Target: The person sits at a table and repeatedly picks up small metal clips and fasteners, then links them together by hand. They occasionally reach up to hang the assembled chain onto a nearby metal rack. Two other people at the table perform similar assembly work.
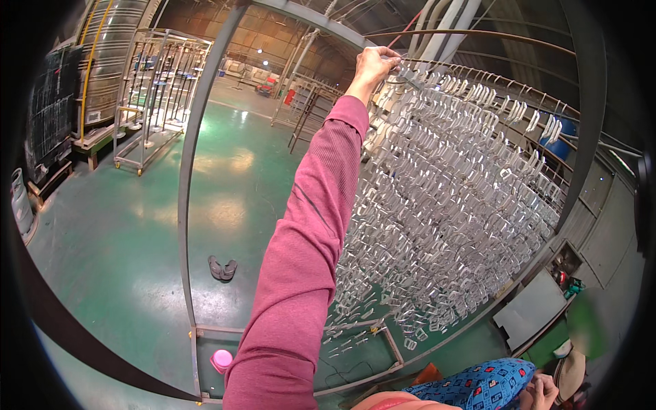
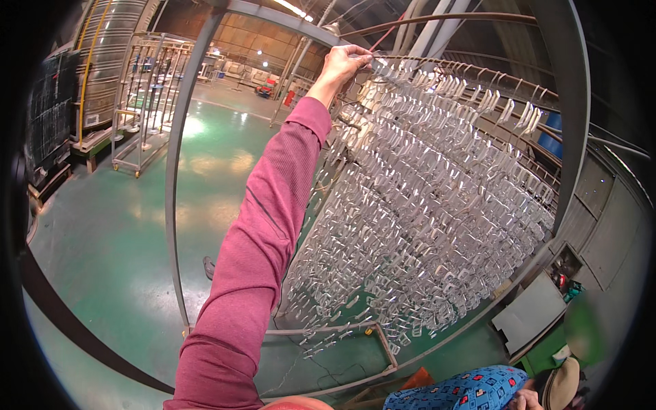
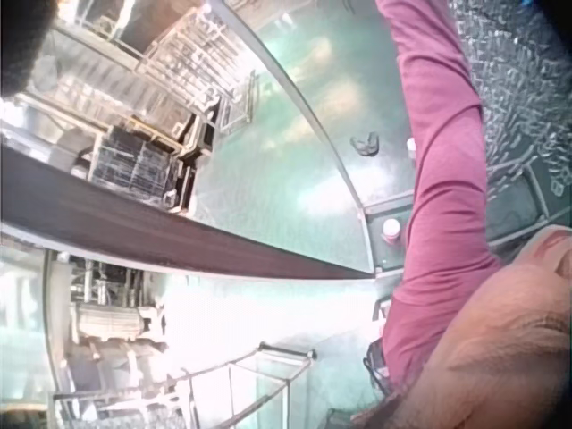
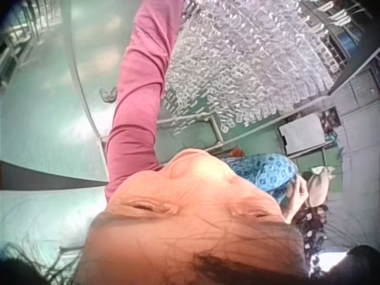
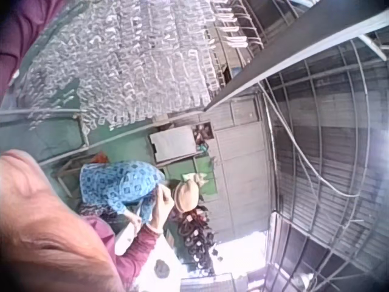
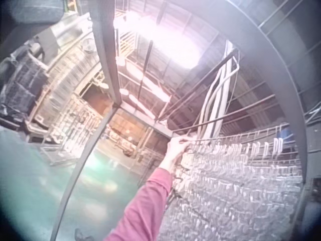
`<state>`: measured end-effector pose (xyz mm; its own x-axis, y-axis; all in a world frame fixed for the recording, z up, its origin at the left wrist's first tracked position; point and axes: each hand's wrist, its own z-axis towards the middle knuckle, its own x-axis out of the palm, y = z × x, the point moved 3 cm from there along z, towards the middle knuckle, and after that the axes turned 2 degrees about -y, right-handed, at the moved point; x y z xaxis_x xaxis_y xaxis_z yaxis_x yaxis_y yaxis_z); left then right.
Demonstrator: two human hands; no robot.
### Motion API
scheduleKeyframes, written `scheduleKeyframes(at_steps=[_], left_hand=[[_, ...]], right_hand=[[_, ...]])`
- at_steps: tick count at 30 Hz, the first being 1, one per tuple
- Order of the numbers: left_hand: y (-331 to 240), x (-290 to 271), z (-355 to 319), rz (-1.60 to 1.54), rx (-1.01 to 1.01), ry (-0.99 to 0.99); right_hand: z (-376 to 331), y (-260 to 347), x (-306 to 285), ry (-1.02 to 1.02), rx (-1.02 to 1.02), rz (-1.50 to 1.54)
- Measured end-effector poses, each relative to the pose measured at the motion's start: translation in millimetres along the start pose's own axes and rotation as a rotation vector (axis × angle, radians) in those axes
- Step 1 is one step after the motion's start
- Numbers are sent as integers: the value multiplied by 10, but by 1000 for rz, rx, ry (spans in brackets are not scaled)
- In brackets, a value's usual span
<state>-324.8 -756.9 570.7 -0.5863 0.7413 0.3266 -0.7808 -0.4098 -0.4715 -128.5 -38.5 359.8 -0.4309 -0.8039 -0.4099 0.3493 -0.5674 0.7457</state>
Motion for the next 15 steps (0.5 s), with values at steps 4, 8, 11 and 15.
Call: scheduleKeyframes(at_steps=[4, 8, 11, 15], left_hand=[[-44, 249, 85, 186, 82, -73], [4, 351, 155, 306, 17, -97], [110, 452, 213, 356, 20, -97], [190, 553, 311, 366, 251, -92]], right_hand=[[-192, 23, -87, -16, 8, -90], [-320, 102, -64, -6, 46, -97], [-412, -57, -341, -38, 34, -137], [-488, -233, -452, -108, 90, -119]])
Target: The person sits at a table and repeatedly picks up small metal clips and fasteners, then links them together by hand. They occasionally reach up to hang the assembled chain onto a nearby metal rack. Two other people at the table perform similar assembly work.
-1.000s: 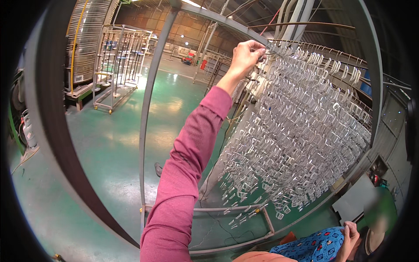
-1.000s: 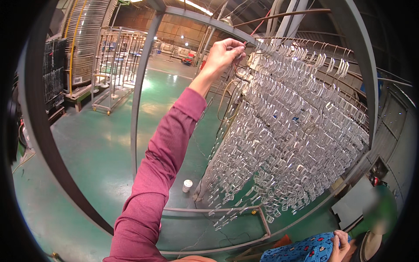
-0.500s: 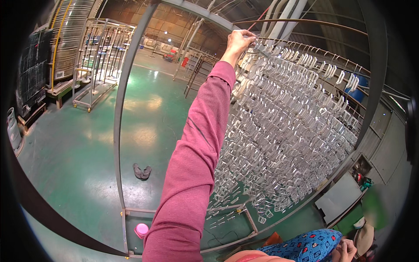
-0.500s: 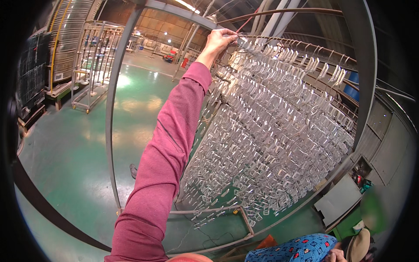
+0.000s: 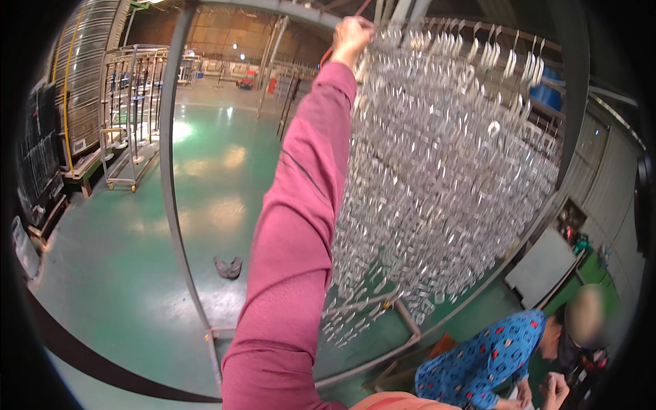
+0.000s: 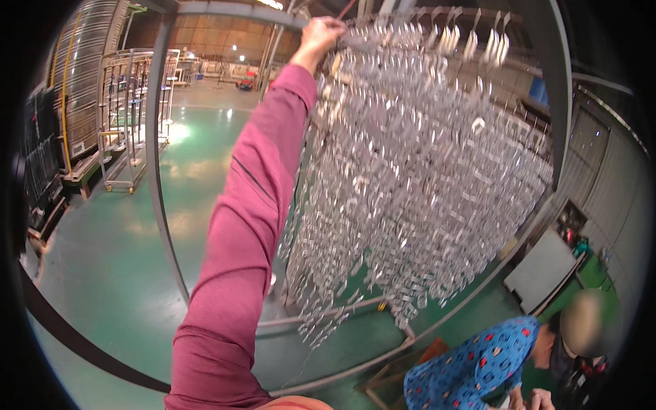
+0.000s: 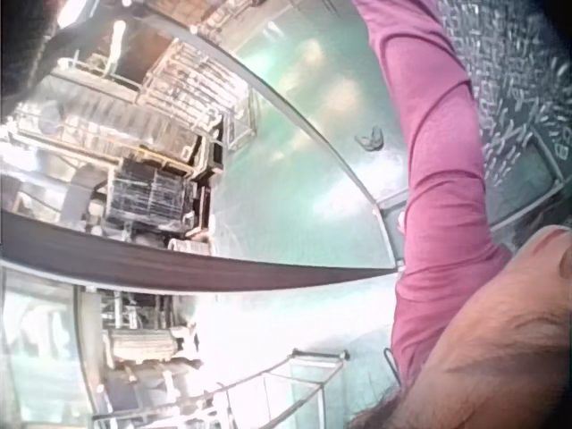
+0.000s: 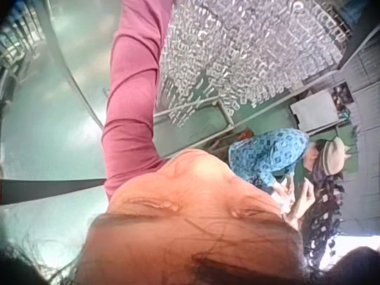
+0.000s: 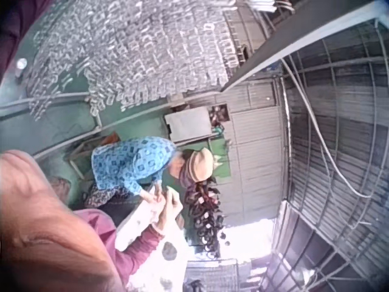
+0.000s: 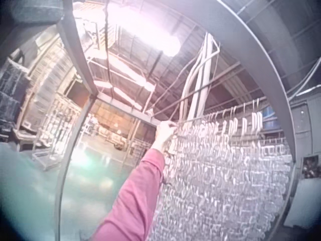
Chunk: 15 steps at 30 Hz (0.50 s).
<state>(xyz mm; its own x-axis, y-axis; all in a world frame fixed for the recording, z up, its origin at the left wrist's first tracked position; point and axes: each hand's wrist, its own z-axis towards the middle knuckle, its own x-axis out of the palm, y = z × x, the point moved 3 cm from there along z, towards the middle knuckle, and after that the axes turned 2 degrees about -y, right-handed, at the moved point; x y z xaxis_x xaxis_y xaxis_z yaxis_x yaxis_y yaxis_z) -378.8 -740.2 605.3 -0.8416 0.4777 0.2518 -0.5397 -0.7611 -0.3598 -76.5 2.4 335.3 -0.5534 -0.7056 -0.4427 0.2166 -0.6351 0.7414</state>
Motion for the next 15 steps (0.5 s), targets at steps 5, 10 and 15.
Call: scheduleKeyframes(at_steps=[5, 10, 15], left_hand=[[-35, -596, 96, 265, 556, -245], [-662, -1499, -922, -158, 31, 258], [-1138, -2296, -3332, -1578, 271, 519]], right_hand=[[32, -42, 118, 38, -14, 48], [-52, -275, 235, 5, 73, 178], [-260, -1275, -878, -355, 81, 134]])
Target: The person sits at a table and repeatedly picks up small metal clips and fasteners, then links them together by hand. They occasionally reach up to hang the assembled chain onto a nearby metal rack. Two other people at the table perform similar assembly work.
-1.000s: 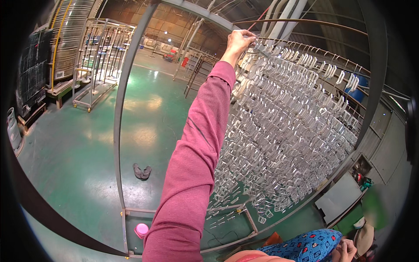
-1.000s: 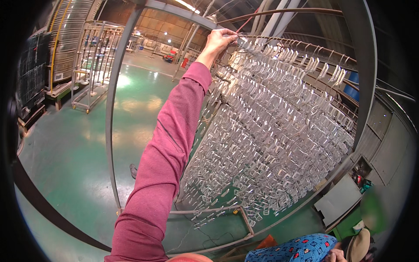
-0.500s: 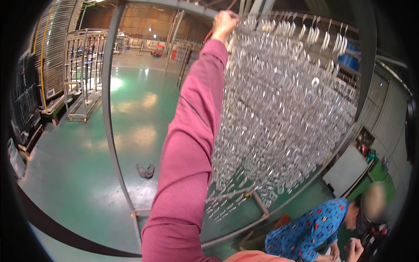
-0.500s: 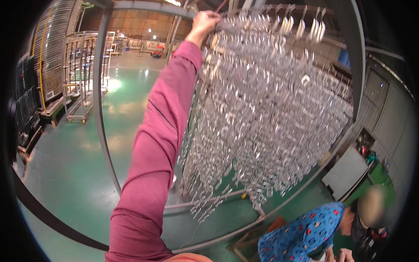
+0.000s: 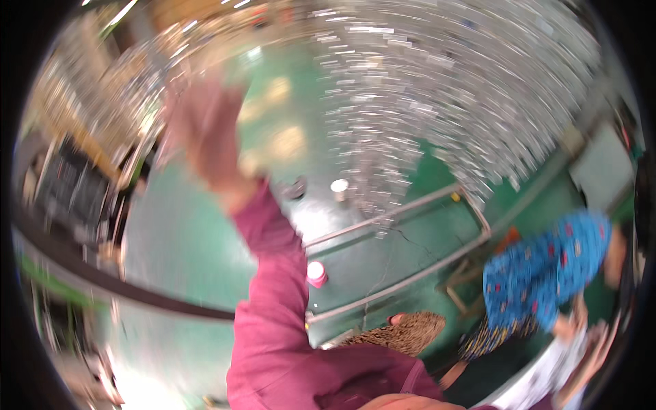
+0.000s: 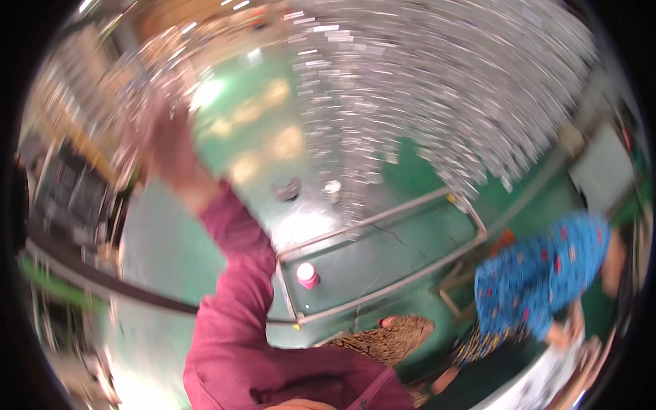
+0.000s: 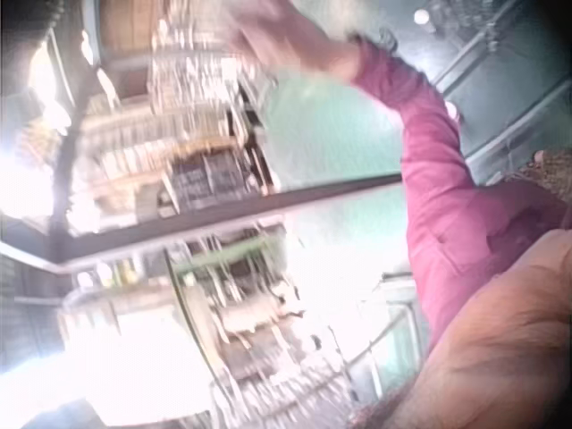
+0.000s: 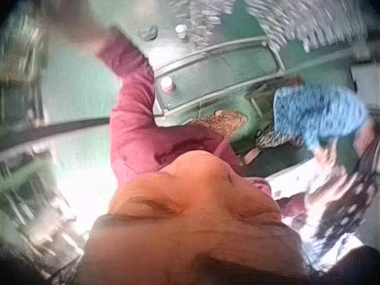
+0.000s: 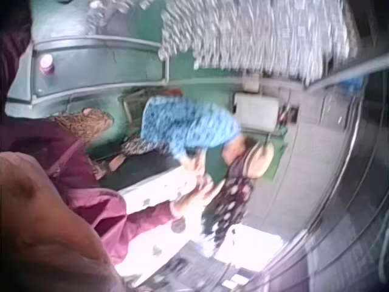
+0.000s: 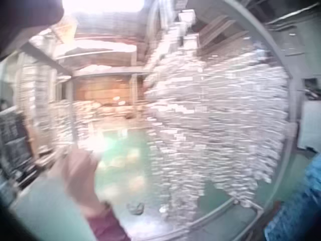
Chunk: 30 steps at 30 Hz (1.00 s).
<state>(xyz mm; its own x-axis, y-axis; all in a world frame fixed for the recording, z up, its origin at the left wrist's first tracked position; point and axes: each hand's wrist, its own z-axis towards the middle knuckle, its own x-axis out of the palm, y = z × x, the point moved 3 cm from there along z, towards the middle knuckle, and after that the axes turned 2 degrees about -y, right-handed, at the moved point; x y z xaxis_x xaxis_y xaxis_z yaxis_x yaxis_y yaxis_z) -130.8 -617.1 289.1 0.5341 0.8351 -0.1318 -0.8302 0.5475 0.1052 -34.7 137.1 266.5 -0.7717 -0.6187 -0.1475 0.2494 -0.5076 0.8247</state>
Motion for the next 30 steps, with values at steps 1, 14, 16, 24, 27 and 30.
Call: scheduleKeyframes(at_steps=[1, 14, 16, 24, 27, 30], left_hand=[[77, 310, -365, -386, -18, 110], [3354, 6773, -1832, -541, -1092, 785], [3437, 7443, -2128, -469, -973, 781], [3706, 8806, -2885, -119, -717, 891], [3654, 8992, -3071, -86, -569, 982], [3692, 9053, -3264, -94, -256, 959]], right_hand=[[-27, -170, -86, 18, 23, 21], [-2145, 71, -2380, -666, 127, -542], [-2683, -125, -2534, -807, 265, -543], [-3488, -891, -3394, -1049, 497, -460], [-3537, -933, -3604, -1010, 566, -526], [-3482, -1048, -3658, -960, 702, -535]])
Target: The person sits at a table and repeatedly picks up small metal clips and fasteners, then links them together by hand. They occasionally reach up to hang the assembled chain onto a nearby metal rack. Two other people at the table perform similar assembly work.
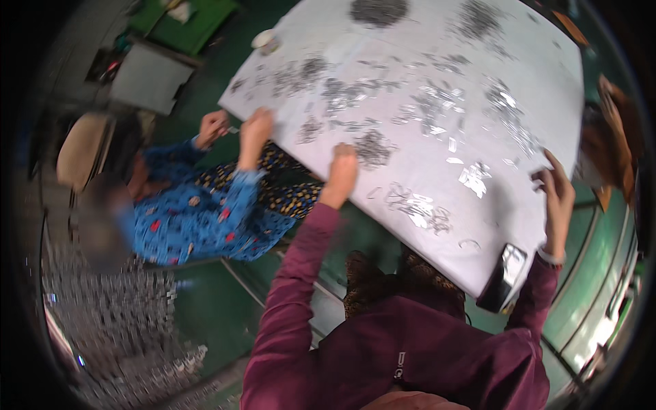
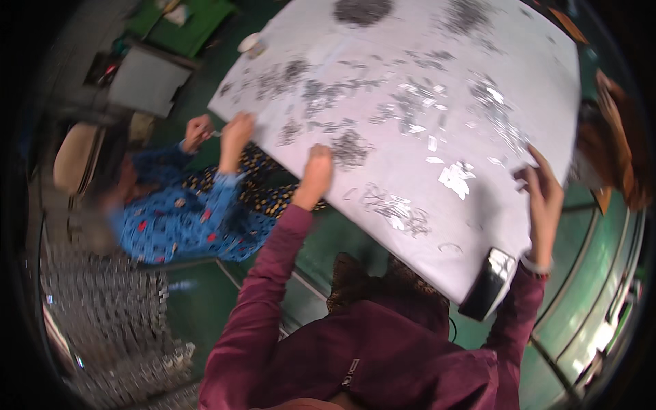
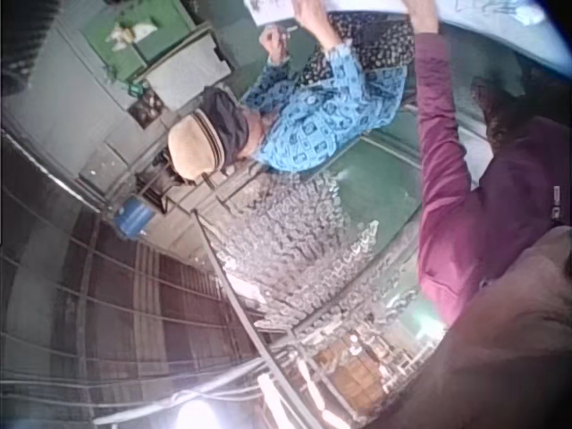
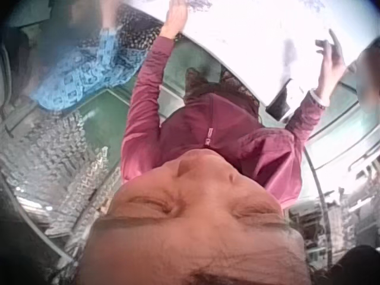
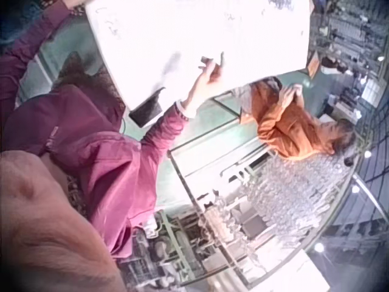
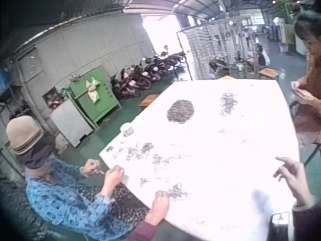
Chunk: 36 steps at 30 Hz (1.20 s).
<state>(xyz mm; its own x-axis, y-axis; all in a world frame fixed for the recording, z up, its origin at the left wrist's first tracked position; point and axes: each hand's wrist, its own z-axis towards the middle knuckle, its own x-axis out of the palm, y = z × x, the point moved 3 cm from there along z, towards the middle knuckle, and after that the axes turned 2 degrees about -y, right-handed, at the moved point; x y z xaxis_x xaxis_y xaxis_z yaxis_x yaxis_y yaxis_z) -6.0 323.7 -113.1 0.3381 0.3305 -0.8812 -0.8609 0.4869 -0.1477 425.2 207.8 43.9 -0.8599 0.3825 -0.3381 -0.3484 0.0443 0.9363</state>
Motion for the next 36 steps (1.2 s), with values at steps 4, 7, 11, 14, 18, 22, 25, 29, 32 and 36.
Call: scheduleKeyframes(at_steps=[4, 7, 11, 14, 18, 22, 25, 29, 32, 36], left_hand=[[56, -294, 149, -54, -107, -13], [-140, -569, 526, -151, -197, -27], [-30, -345, 447, -64, -209, 93], [-93, -363, 441, -98, -302, 122], [-209, -519, 180, -314, -442, 97], [-691, -742, -22, -958, -705, 127], [-1288, -894, -133, -1389, -791, 178], [-1824, -1073, -353, -1638, -782, 215], [-1928, -1117, -421, -1612, -645, 150], [-1886, -1185, -458, -1399, -539, 48]], right_hand=[[150, -238, 265, 206, -11, -103], [144, -726, 478, 260, -229, -423], [-52, -870, 925, 244, -280, -526], [-139, -1052, 1033, 111, -329, -615], [-207, -1019, 1113, 107, -267, -544], [-209, -1135, 1135, 121, -269, -423], [-314, -870, 1003, 75, -95, -99], [-852, -303, 1249, 291, 226, 472], [-1151, -90, 1368, 336, 276, 624], [-1358, 113, 1398, 302, 248, 601]])
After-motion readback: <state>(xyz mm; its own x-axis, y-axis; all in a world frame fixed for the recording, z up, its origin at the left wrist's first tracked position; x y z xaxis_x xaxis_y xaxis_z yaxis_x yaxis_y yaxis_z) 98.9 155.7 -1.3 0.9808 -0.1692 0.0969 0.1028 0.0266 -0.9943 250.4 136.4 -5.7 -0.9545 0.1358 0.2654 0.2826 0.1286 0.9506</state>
